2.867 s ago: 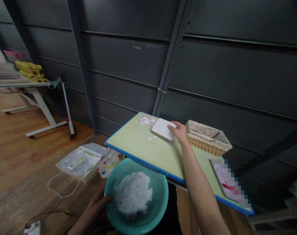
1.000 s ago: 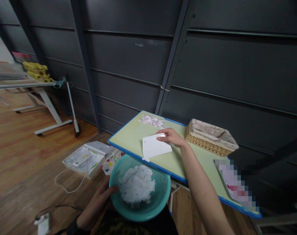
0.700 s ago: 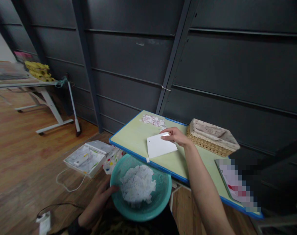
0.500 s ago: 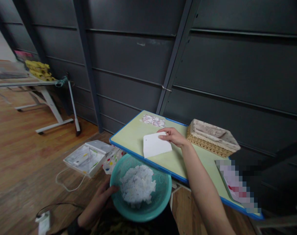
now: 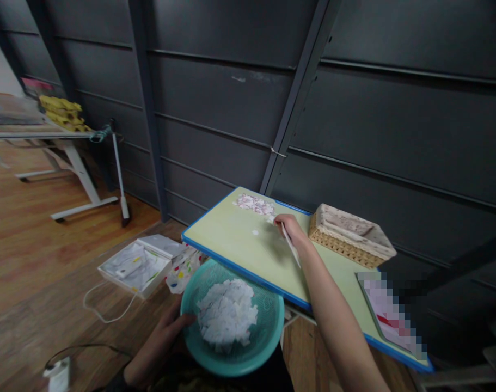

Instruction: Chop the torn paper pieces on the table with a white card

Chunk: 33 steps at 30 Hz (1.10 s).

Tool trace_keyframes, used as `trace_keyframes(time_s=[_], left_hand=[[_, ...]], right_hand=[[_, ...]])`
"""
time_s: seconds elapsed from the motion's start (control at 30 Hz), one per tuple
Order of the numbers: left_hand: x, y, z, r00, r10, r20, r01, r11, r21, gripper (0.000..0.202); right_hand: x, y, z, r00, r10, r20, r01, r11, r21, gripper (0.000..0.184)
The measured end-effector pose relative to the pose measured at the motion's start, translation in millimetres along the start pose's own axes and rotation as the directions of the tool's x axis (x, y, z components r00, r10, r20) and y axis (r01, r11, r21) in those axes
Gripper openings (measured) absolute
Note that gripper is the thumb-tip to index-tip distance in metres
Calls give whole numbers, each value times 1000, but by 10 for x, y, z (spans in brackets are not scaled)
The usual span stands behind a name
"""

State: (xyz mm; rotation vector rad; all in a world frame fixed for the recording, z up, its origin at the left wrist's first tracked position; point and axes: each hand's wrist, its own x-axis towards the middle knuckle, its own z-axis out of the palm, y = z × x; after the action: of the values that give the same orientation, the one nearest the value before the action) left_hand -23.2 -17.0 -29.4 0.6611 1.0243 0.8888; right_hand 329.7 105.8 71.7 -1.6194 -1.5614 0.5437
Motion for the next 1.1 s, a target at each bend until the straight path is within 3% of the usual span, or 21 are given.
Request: trace_keyframes(time_s=[0.07, 0.17, 0.27, 0.37, 0.5, 0.77, 1.1], left_hand=[[-19, 2, 8, 999, -36, 24, 36, 999, -9, 82], [-60, 20, 31, 999, -33, 14, 34, 999, -42, 81], [-79, 26, 43, 1000, -30, -3, 30, 997, -73, 76], [-61, 4, 33, 1000, -28, 0, 28, 997, -70, 79], [-13, -41, -8, 999, -42, 12, 42, 996, -77, 84], [38, -78, -69, 997, -59, 47, 61, 998, -27, 85], [4, -38, -43, 996, -77, 50, 76, 997, 15, 87]], right_hand=[[18, -44, 142, 1000, -25, -16, 22, 990, -137, 19], [13, -114, 298, 996, -50, 73, 74, 922, -380, 22], [-2, -141, 380, 984, -38, 172, 118, 868, -483, 22], [-7, -127, 406, 986, 1, 169, 92, 835, -542, 13], [-10, -82, 388, 990, 25, 138, 53, 841, -538, 5], [12, 18, 319, 994, -36, 107, 66, 954, -292, 12], [-1, -38, 278, 997, -44, 62, 64, 921, -384, 15]])
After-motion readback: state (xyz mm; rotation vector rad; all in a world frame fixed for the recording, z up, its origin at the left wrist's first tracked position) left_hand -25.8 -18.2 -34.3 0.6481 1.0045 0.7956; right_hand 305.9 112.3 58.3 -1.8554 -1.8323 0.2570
